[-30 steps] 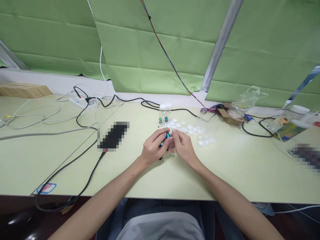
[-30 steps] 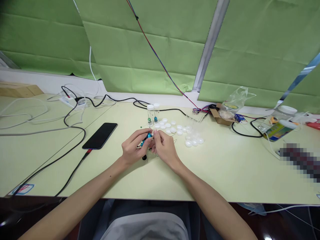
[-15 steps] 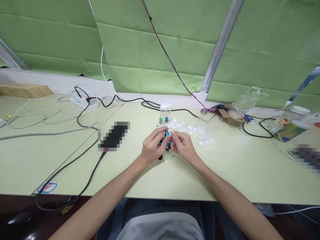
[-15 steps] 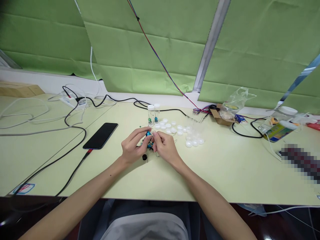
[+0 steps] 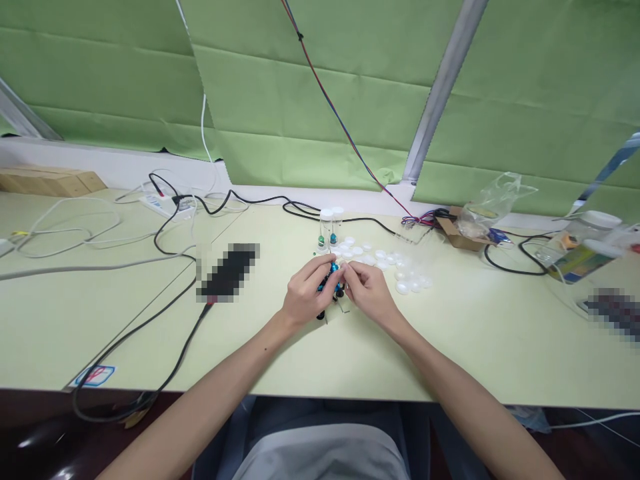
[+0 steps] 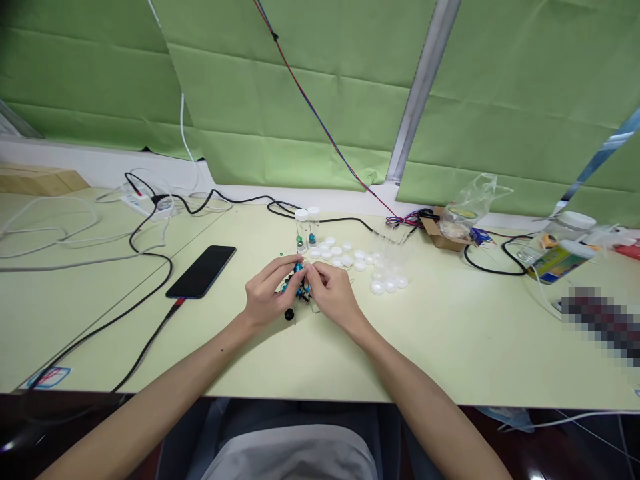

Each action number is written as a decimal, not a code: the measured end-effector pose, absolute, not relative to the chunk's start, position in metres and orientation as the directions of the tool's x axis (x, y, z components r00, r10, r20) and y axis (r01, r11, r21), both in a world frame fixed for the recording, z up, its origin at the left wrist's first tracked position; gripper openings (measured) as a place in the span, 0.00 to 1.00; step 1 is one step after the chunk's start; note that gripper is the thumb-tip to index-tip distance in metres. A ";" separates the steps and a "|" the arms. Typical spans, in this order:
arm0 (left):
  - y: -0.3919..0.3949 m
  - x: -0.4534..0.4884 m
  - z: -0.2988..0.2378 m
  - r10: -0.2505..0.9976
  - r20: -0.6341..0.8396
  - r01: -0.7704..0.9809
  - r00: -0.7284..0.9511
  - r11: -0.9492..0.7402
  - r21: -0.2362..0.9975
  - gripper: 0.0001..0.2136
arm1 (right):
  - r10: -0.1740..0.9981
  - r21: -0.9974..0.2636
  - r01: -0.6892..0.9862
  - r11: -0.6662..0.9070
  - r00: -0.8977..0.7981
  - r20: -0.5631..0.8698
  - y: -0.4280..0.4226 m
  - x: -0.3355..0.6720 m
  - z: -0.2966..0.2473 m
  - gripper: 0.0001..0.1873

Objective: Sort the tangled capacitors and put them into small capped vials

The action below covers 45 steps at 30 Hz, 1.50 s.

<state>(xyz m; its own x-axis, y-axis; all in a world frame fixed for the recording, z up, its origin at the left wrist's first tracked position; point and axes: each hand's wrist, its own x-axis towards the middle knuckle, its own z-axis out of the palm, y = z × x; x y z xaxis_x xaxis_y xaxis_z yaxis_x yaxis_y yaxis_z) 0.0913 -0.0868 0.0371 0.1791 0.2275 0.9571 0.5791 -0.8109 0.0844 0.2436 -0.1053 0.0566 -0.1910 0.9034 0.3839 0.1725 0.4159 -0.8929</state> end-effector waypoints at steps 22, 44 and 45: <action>-0.086 0.093 0.037 0.323 0.924 0.607 0.206 -0.783 0.138 0.03 | 0.924 -0.926 -0.055 0.373 -0.064 0.376 -0.105 0.239 0.056 0.15; -0.089 0.092 0.037 0.308 0.920 0.561 0.241 -0.818 0.126 0.04 | 0.899 -0.903 -0.020 0.428 -0.095 0.428 -0.106 0.245 0.062 0.17; -0.089 0.092 0.037 0.300 0.919 0.547 0.257 -0.829 0.119 0.04 | 0.901 -0.905 -0.010 0.426 -0.091 0.425 -0.105 0.246 0.062 0.17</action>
<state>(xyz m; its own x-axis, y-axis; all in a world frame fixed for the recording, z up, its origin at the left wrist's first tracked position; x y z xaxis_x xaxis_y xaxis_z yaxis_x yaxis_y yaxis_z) 0.0920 -0.0891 0.0368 0.2565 0.3005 0.9186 0.5465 -0.8290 0.1186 0.2461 -0.1054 0.0624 -0.0913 0.9006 0.4250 -0.0102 0.4259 -0.9047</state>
